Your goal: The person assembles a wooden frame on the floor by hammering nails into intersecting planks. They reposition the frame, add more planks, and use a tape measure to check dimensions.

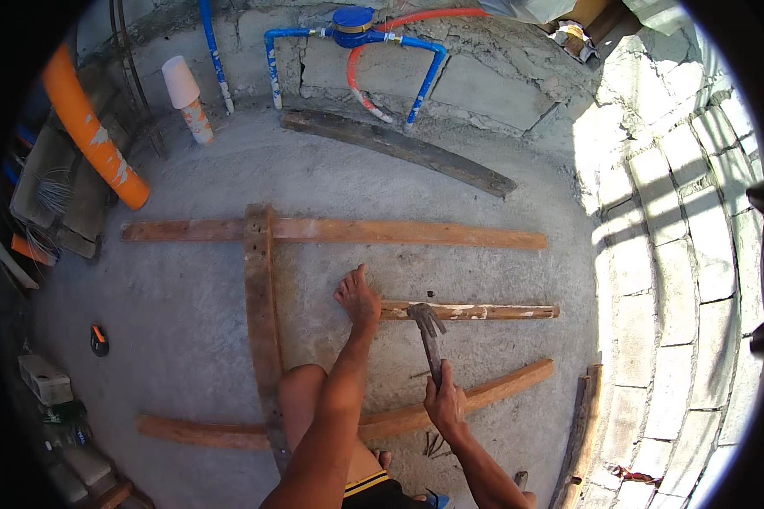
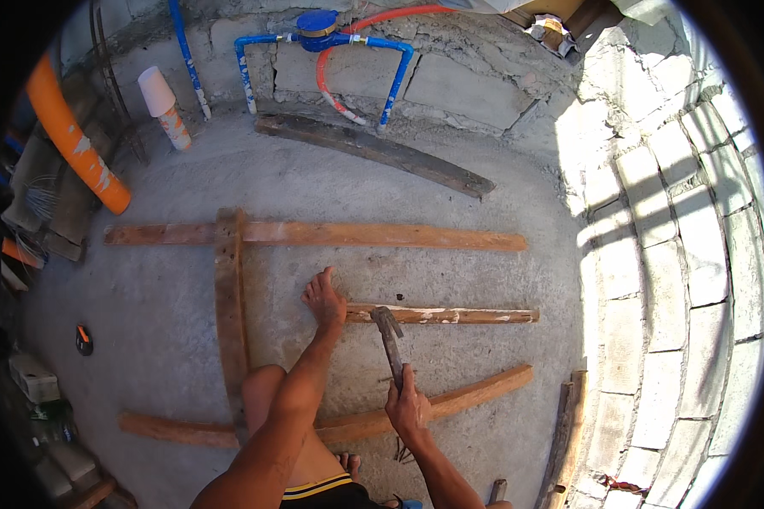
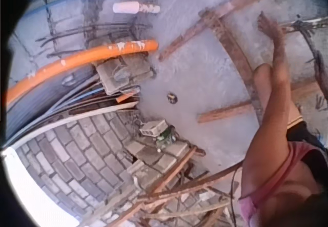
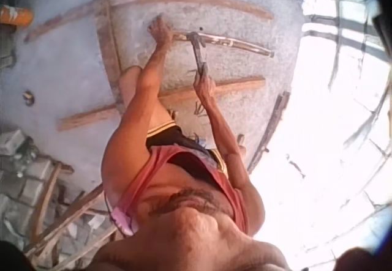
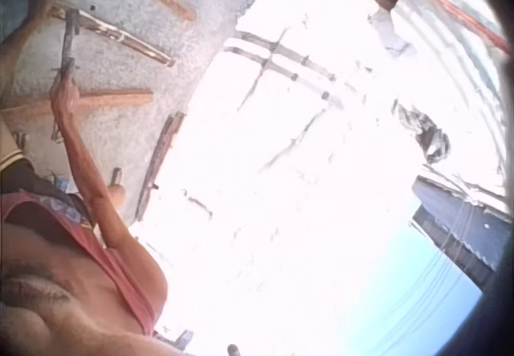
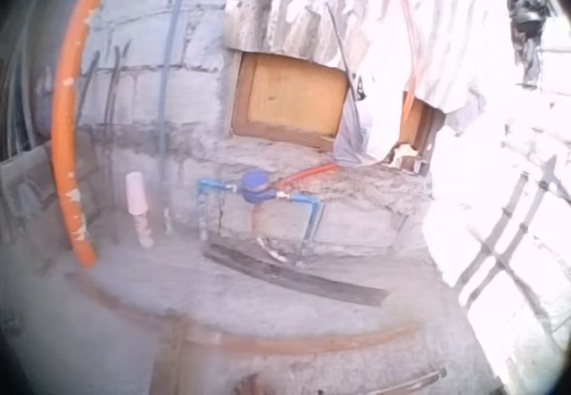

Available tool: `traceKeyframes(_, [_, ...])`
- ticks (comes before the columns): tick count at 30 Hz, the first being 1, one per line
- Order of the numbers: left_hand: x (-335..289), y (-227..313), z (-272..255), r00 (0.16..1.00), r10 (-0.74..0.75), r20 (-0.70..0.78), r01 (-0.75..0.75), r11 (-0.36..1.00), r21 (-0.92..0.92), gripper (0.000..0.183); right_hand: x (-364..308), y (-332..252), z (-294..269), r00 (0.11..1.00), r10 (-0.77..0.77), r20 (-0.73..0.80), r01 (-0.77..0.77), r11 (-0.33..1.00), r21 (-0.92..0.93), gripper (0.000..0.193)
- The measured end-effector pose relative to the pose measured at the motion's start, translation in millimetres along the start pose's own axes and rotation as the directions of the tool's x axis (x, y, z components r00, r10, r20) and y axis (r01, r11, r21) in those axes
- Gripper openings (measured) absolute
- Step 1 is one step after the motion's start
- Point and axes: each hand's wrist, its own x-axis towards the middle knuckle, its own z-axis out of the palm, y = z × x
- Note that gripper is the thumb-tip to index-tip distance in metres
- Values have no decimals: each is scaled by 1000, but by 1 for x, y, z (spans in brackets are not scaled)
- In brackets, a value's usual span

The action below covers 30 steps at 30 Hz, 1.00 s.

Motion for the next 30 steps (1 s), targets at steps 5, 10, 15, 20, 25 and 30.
traceKeyframes(5, [1, 5, -1, 998, 19, -66, -19, 1000, 2, 64, -38, 0, -29, 994, 109, 8, -108, 964, 244, 53])
traceKeyframes(10, [5, -3, 2, 999, 40, 32, -40, 999, -2, 64, 25, -29, -81, 707, -115, -698, 604, 611, 511, 54])
traceKeyframes(15, [7, -1, -1, 999, -11, 45, 12, 1000, -24, 71, 19, 10, 1, 992, 41, 119, -33, 997, -71, 47])
traceKeyframes(20, [4, 10, -7, 988, -100, 121, 94, 994, 53, 71, -73, 50, 33, 981, 160, 109, -167, 984, 59, 51])
traceKeyframes(25, [7, 7, -4, 997, -63, 49, 64, 998, -19, 63, -54, 28, -1, 954, 144, -262, 10, 860, 510, 50])
traceKeyframes(30, [11, 6, 0, 1000, -10, 4, 10, 1000, 25, 63, 6, 22, 9, 815, -179, -551, 379, 884, 273, 42])
